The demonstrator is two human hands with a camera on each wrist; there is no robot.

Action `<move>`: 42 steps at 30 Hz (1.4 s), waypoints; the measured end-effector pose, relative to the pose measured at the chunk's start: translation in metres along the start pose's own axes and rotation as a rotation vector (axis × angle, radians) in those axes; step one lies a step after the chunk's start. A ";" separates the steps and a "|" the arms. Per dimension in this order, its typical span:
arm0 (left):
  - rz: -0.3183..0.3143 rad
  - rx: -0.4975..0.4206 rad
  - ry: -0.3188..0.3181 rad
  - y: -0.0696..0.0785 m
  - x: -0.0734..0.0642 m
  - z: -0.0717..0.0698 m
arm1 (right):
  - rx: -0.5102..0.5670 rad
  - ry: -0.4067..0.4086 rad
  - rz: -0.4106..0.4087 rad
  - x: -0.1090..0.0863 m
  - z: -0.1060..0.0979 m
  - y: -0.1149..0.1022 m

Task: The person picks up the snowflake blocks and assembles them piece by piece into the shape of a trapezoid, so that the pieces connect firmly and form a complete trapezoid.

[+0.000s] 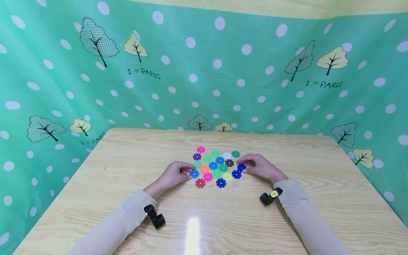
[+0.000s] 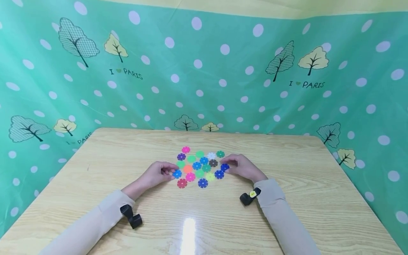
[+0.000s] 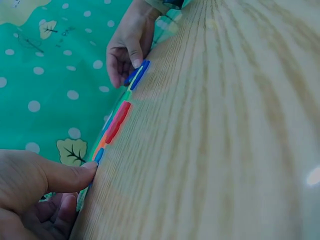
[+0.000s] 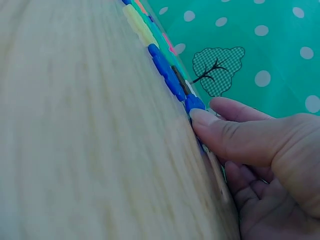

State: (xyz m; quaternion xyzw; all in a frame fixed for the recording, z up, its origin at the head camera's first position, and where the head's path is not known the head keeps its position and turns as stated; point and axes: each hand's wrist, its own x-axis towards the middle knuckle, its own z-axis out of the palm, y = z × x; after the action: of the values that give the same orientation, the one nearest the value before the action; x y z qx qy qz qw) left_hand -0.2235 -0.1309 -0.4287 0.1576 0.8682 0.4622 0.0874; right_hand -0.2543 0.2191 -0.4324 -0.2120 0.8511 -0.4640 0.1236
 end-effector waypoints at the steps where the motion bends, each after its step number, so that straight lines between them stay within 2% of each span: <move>1: -0.006 0.008 0.003 0.001 0.000 0.000 | -0.008 0.003 -0.004 0.000 0.000 -0.001; 6: -0.037 0.009 0.019 0.003 0.001 -0.001 | -0.028 0.027 -0.004 -0.001 0.000 -0.004; 13: -0.084 -0.033 0.021 0.003 0.001 -0.001 | -0.022 0.039 0.018 -0.008 -0.001 -0.029; 25: -0.085 -0.034 0.017 0.002 0.000 -0.002 | 0.002 0.048 0.050 -0.010 -0.002 -0.035; 29: -0.074 -0.013 0.008 0.001 0.000 -0.002 | 0.032 0.073 0.085 -0.010 -0.002 -0.033; 36: -0.014 0.044 -0.032 -0.001 0.001 -0.003 | 0.115 0.122 0.141 0.000 -0.003 0.003; 42: 0.051 0.109 -0.065 0.000 0.000 -0.004 | 0.134 0.124 0.146 0.000 -0.003 0.004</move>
State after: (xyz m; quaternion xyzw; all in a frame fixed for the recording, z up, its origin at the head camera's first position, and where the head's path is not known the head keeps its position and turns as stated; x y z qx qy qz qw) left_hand -0.2244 -0.1344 -0.4260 0.1992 0.8845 0.4110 0.0950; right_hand -0.2564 0.2230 -0.4344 -0.1116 0.8374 -0.5219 0.1180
